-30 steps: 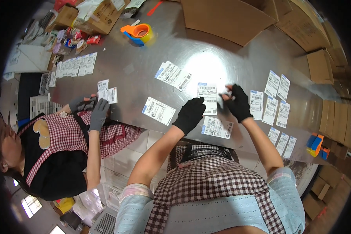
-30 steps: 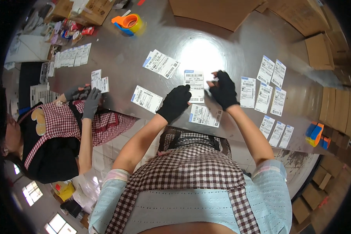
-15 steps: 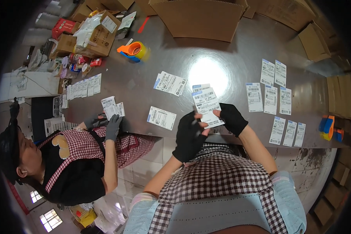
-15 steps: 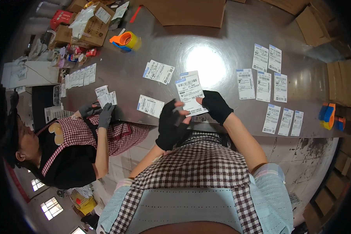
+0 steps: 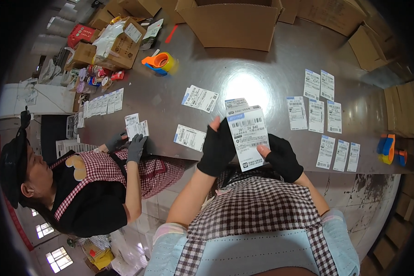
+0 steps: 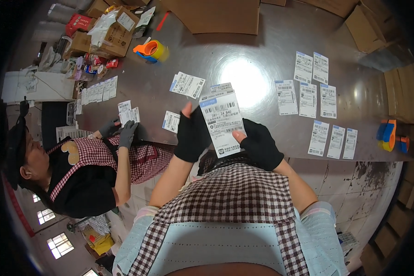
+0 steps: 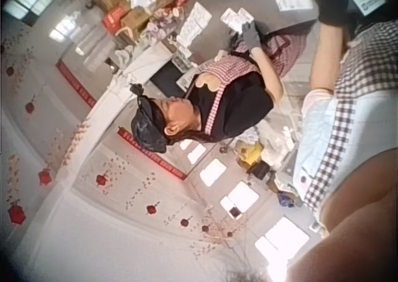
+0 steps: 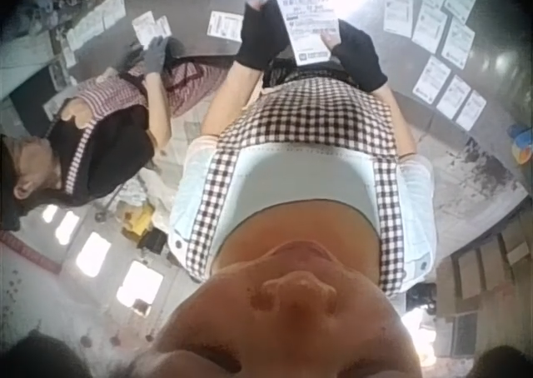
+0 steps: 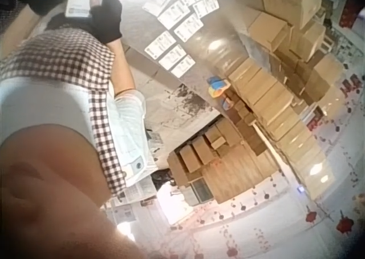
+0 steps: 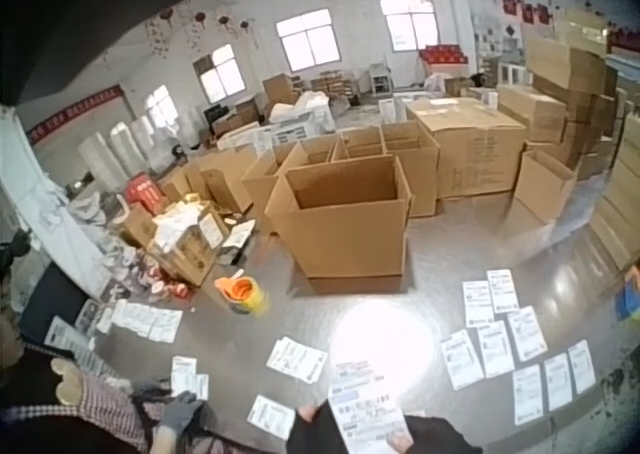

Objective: Sorting and peeling adhesive shipping labels at a packing station.

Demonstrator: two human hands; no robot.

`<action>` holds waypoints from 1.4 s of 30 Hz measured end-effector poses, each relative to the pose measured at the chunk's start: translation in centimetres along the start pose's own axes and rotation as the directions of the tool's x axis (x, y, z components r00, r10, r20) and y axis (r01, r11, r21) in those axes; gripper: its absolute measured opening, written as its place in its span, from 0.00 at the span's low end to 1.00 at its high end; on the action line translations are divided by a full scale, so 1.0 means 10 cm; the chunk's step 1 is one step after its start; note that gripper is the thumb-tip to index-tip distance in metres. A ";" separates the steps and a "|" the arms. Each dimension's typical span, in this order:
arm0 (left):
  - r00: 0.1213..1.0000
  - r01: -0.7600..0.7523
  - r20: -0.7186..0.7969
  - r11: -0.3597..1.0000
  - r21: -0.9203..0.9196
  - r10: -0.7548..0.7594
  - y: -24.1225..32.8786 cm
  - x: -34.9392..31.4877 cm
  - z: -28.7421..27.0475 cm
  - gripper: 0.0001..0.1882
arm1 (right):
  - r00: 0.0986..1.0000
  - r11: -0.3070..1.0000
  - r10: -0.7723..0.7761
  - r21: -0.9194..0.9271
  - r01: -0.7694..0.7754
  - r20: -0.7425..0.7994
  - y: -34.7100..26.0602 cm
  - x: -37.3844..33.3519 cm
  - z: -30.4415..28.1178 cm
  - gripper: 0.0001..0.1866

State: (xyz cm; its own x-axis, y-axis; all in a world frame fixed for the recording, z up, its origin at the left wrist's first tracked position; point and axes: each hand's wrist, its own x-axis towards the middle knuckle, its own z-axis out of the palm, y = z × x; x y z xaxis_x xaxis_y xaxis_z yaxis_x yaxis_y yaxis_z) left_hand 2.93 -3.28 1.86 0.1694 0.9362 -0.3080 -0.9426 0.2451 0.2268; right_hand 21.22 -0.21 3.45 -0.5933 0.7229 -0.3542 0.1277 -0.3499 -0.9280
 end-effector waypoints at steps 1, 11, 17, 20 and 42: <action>1.000 -0.002 0.003 1.000 0.002 0.002 0.05 0.04 0.03 0.27 | 1.000 1.000 0.000 -0.022 0.001 0.007 0.01 -0.02 -0.01 0.16; 0.986 -0.168 0.021 0.963 0.210 0.167 0.06 0.13 0.04 0.21 | 1.000 0.991 0.002 -0.130 -0.004 -0.016 0.11 -0.15 -0.08 0.16; 0.980 -0.190 0.000 0.944 0.271 0.197 0.05 0.15 0.11 0.20 | 1.000 0.997 -0.002 -0.078 0.003 0.020 0.16 -0.15 -0.10 0.18; 0.976 -0.210 -0.001 0.934 0.288 0.219 0.07 0.19 0.07 0.20 | 0.996 0.992 -0.076 -0.102 0.080 0.039 0.15 -0.13 -0.11 0.20; 0.989 -0.065 -0.101 0.943 0.327 0.103 0.04 0.20 0.10 0.22 | 0.981 0.857 -0.194 -0.486 0.172 0.007 0.16 0.01 -0.24 0.18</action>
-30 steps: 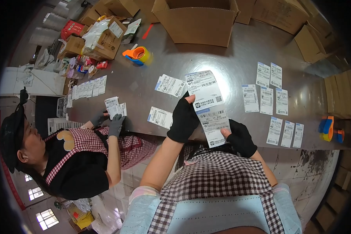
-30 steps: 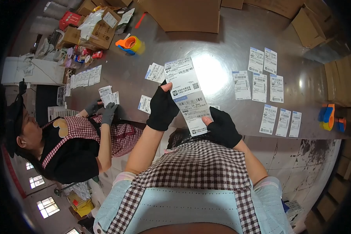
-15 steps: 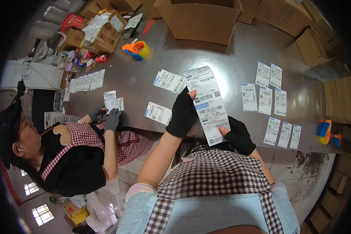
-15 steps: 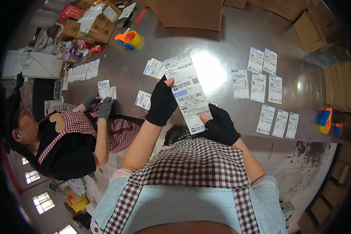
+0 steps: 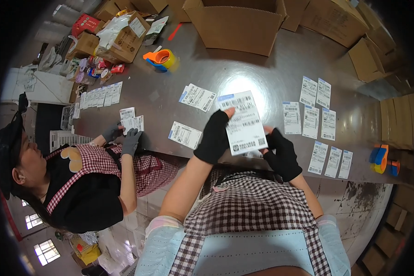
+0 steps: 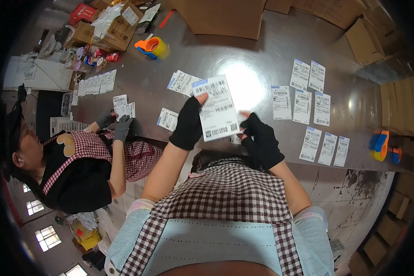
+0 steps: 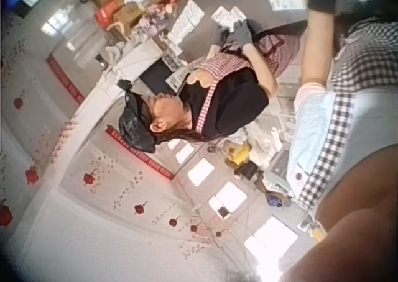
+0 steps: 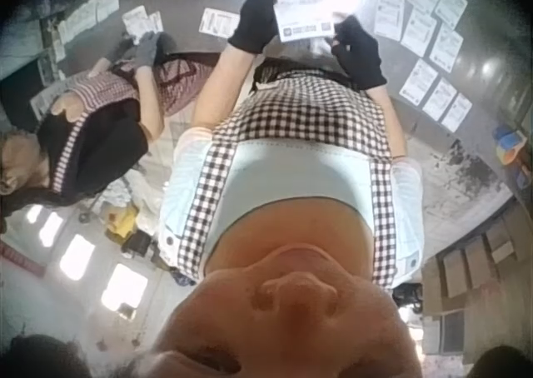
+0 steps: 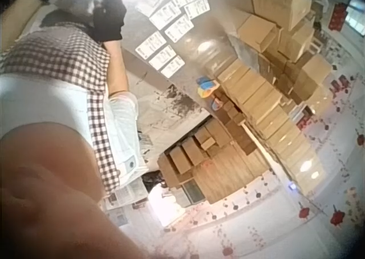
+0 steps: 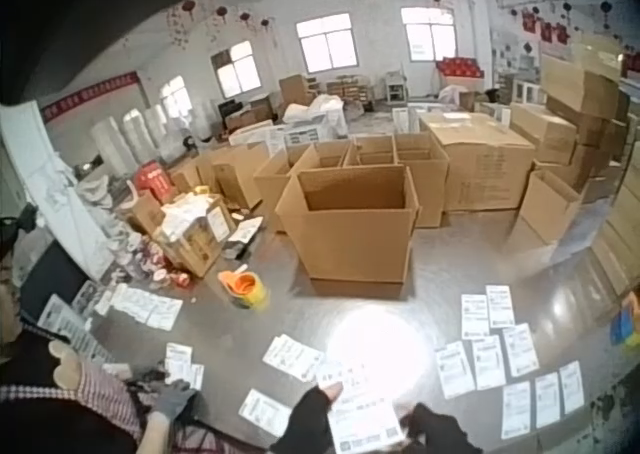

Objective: Sorting and peeling adhesive shipping labels at a packing station.

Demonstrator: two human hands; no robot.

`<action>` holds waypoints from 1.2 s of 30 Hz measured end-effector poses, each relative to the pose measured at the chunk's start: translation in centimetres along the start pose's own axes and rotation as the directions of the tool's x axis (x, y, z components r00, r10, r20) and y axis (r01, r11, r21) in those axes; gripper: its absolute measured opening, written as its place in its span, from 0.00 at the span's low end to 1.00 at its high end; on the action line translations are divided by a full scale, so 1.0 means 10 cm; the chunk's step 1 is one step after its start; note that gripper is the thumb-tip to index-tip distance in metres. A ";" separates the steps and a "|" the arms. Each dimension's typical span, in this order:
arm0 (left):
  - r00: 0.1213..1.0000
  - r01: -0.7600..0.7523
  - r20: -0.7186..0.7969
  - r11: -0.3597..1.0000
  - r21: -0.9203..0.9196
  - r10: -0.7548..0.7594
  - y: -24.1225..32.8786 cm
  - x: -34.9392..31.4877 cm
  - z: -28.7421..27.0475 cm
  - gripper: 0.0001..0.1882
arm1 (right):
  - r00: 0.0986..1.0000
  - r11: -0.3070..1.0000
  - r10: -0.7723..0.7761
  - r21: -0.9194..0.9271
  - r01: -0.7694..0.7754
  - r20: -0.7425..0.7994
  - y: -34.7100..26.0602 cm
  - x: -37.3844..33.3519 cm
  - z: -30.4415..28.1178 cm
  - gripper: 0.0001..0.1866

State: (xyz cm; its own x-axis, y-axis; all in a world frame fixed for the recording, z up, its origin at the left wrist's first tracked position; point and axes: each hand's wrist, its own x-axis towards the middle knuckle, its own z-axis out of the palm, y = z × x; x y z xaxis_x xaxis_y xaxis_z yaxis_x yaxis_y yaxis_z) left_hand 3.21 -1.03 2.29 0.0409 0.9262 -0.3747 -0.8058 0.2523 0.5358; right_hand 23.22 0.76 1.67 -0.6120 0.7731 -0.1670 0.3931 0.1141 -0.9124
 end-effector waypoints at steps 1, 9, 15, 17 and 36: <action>0.999 -0.035 -0.012 0.995 0.090 0.036 -0.08 -0.06 0.04 0.20 | 0.984 0.994 -0.066 0.081 0.080 -0.167 -0.09 0.04 0.03 0.17; 1.000 -0.016 0.025 0.999 -0.033 0.017 -0.34 0.06 -0.26 0.24 | 0.931 0.940 -0.340 -0.083 0.331 -0.133 -0.06 -0.06 -0.07 0.14; 0.982 -0.188 0.042 0.968 0.166 0.183 -0.33 0.05 -0.32 0.25 | 0.918 0.926 -0.376 -0.030 0.376 -0.122 -0.04 -0.06 -0.11 0.11; 0.982 -0.187 0.036 0.963 0.195 0.183 -0.34 0.03 -0.33 0.25 | 0.923 0.928 -0.373 -0.051 0.369 -0.096 -0.06 -0.03 -0.13 0.12; 0.985 -0.100 0.130 0.987 -0.125 0.116 -0.20 -0.04 -0.19 0.31 | 0.987 0.964 0.153 0.214 -0.160 0.051 -0.02 -0.01 0.03 0.16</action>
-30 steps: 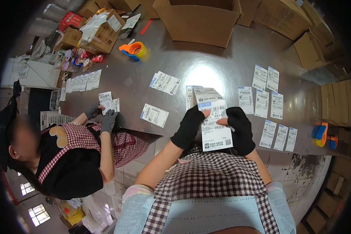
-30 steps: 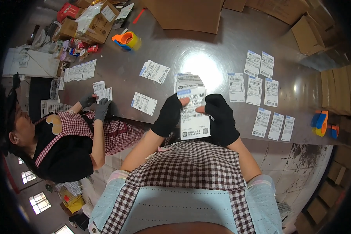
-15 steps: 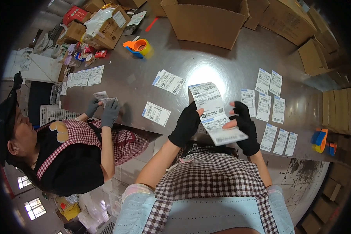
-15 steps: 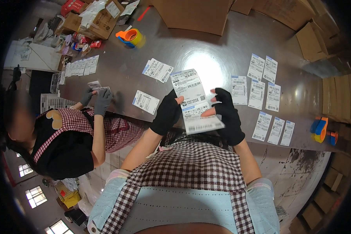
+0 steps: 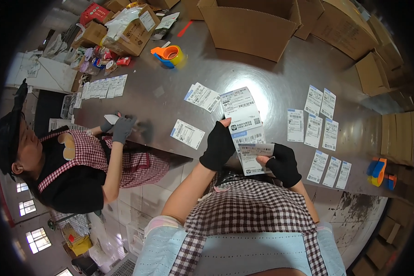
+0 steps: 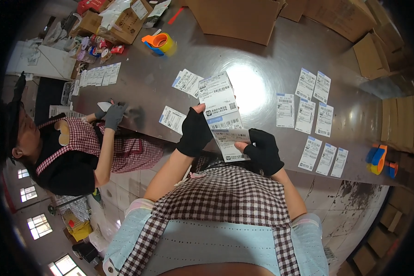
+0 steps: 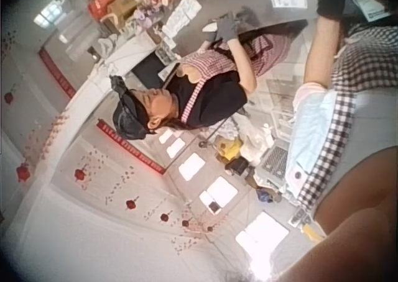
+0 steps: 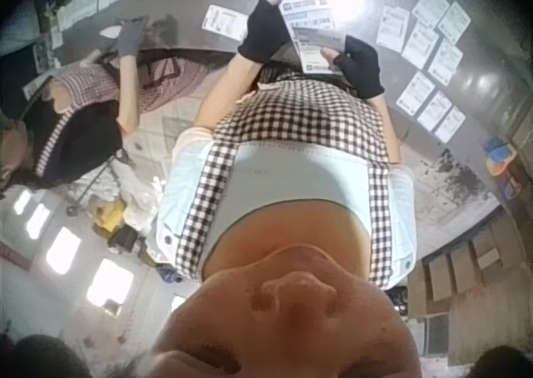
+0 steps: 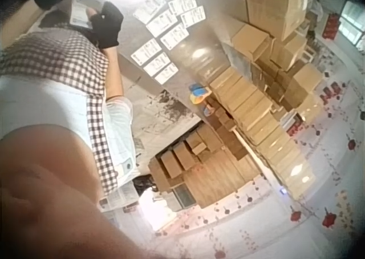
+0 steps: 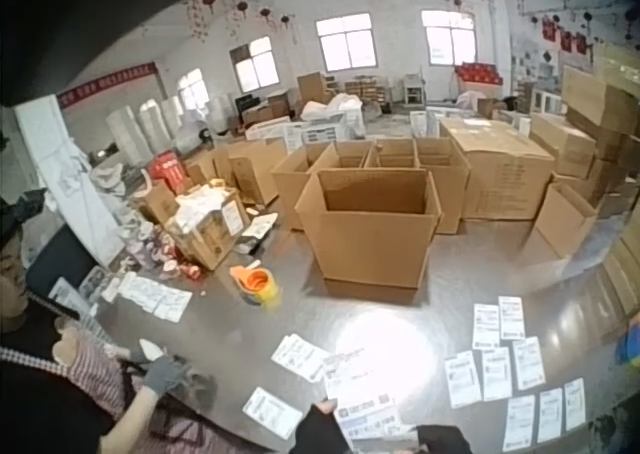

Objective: Sorting and peeling adhesive shipping labels at a packing station.

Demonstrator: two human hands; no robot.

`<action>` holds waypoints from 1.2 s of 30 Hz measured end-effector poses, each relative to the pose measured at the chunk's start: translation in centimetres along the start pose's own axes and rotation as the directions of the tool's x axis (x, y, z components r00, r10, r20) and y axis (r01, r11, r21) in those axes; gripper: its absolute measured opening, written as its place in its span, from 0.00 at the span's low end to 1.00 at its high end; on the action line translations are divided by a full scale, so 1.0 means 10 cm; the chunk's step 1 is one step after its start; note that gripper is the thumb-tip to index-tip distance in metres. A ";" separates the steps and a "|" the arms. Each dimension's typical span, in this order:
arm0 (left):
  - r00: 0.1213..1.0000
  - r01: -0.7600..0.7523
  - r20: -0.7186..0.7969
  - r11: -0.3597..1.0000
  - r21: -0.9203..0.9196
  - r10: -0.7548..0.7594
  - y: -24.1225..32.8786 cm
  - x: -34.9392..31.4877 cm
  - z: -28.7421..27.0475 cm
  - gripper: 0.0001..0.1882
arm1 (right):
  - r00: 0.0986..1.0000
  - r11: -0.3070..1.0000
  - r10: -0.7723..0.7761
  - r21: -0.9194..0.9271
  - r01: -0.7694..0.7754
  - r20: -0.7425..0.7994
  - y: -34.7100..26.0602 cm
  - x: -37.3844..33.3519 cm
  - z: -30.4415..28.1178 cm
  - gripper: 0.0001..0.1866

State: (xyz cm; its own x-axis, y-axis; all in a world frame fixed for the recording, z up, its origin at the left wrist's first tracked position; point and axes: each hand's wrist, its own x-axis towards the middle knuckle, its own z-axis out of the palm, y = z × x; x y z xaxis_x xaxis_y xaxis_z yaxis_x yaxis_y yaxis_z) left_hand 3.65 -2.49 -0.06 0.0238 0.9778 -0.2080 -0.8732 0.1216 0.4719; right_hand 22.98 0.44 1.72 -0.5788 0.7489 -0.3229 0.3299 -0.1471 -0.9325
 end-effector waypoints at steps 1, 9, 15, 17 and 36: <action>0.996 -0.035 -0.073 0.996 0.080 0.041 -0.01 -0.02 -0.01 0.29 | 1.000 1.000 -0.005 0.006 0.005 0.003 0.02 0.00 0.00 0.16; 0.967 -0.023 -0.246 0.986 0.163 0.064 -0.03 -0.05 0.06 0.24 | 0.999 0.998 -0.054 -0.026 0.054 0.005 0.00 -0.01 0.00 0.15; 0.974 -0.109 -0.155 0.945 0.309 0.163 -0.05 -0.01 -0.03 0.23 | 0.975 0.987 -0.150 0.029 0.157 -0.166 -0.03 -0.01 0.05 0.14; 0.985 -0.087 -0.128 0.968 0.234 0.120 -0.02 -0.04 0.02 0.23 | 0.982 0.995 -0.074 0.057 0.085 -0.174 0.00 -0.01 -0.01 0.13; 0.997 -0.015 -0.075 0.974 0.228 0.033 -0.12 0.10 -0.15 0.24 | 0.784 0.719 -0.620 -0.380 0.582 0.028 -0.09 0.00 -0.16 0.12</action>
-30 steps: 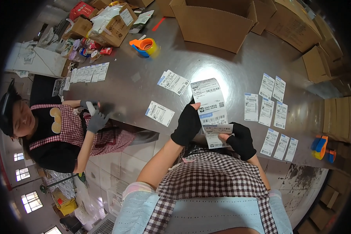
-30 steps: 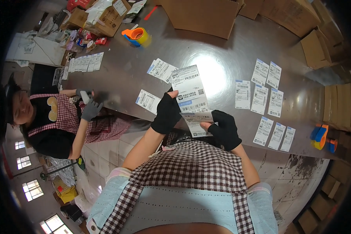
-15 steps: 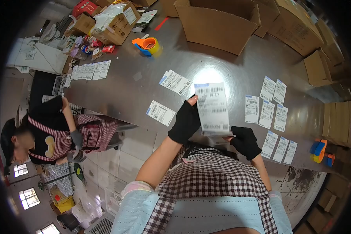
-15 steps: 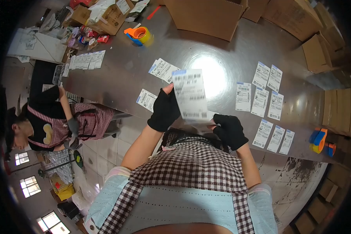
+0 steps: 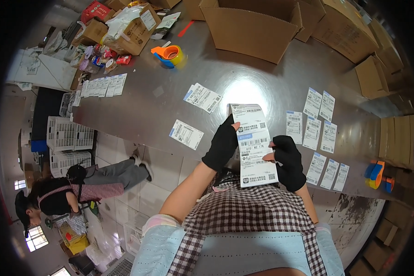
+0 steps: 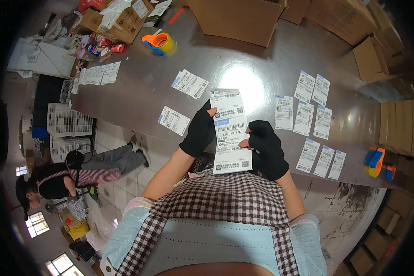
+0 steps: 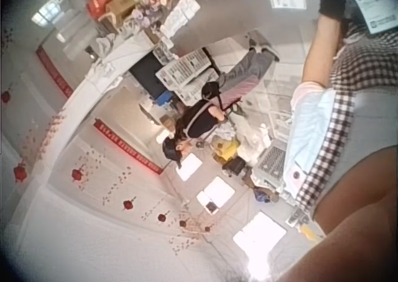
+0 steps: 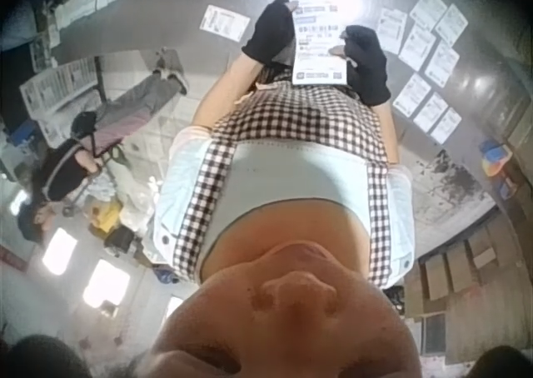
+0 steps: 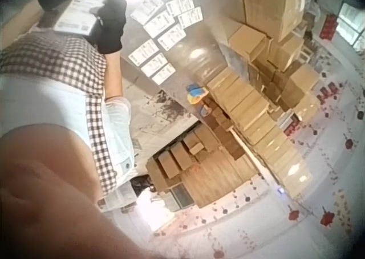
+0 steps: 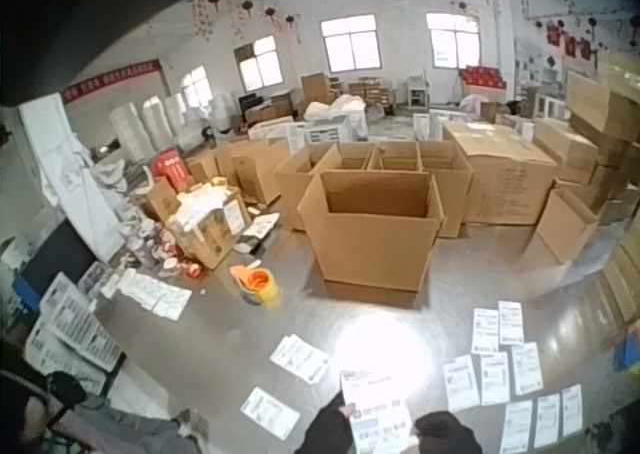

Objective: Sorting and peeling adhesive shipping labels at a packing station.

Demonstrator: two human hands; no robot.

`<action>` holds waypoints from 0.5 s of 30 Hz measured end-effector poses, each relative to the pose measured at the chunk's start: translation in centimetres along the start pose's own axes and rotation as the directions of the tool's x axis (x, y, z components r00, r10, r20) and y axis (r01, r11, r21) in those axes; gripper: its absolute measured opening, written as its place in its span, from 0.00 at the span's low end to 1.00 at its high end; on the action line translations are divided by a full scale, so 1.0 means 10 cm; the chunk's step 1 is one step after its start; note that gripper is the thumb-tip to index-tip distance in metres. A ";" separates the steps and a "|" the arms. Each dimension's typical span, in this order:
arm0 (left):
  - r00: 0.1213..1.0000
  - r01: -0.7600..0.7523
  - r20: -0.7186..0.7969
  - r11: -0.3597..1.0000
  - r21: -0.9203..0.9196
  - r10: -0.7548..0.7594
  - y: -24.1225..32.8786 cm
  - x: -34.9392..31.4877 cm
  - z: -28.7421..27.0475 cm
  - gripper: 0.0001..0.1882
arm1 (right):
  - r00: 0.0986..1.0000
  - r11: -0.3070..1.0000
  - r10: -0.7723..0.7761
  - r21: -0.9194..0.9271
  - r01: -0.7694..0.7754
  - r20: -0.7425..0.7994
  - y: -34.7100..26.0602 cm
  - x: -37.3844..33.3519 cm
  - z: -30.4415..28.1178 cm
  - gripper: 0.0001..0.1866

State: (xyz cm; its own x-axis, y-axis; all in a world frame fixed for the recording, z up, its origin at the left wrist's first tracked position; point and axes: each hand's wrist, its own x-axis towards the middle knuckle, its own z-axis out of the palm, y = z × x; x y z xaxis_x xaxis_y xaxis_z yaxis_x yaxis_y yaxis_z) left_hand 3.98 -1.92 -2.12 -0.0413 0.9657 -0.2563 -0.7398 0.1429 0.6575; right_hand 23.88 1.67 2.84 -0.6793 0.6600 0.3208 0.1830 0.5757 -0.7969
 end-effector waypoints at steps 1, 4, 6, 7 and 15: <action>1.000 0.000 -0.001 1.000 -0.001 0.000 -0.01 0.00 -0.01 0.24 | 1.000 0.998 0.020 0.054 -0.021 0.015 -0.01 0.00 0.00 0.12; 0.999 -0.035 -0.036 0.997 0.068 0.038 -0.06 -0.02 -0.05 0.21 | 0.999 0.996 0.017 0.085 -0.020 0.044 0.00 0.03 -0.02 0.10; 0.997 -0.024 -0.067 0.991 0.129 0.033 -0.06 -0.05 -0.03 0.21 | 0.997 0.988 0.070 0.132 -0.074 0.035 0.03 0.03 -0.03 0.10; 0.997 -0.025 -0.065 0.991 0.129 0.033 -0.07 -0.08 -0.02 0.21 | 0.993 0.976 0.119 0.178 -0.122 0.028 0.04 0.02 -0.03 0.10; 0.997 0.076 -0.030 0.922 0.380 -0.069 -0.07 -0.30 0.04 0.24 | 0.717 0.516 0.667 0.568 -0.641 0.203 0.06 0.24 0.03 0.09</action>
State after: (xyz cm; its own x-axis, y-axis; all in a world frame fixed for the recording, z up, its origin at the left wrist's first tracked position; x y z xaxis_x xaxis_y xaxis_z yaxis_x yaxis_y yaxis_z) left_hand 4.86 -4.81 -1.53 -0.0099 0.9466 -0.3224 -0.4296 0.2871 0.8561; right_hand 22.11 3.44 3.00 -0.5090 0.7592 -0.4055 0.1258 -0.4004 -0.9077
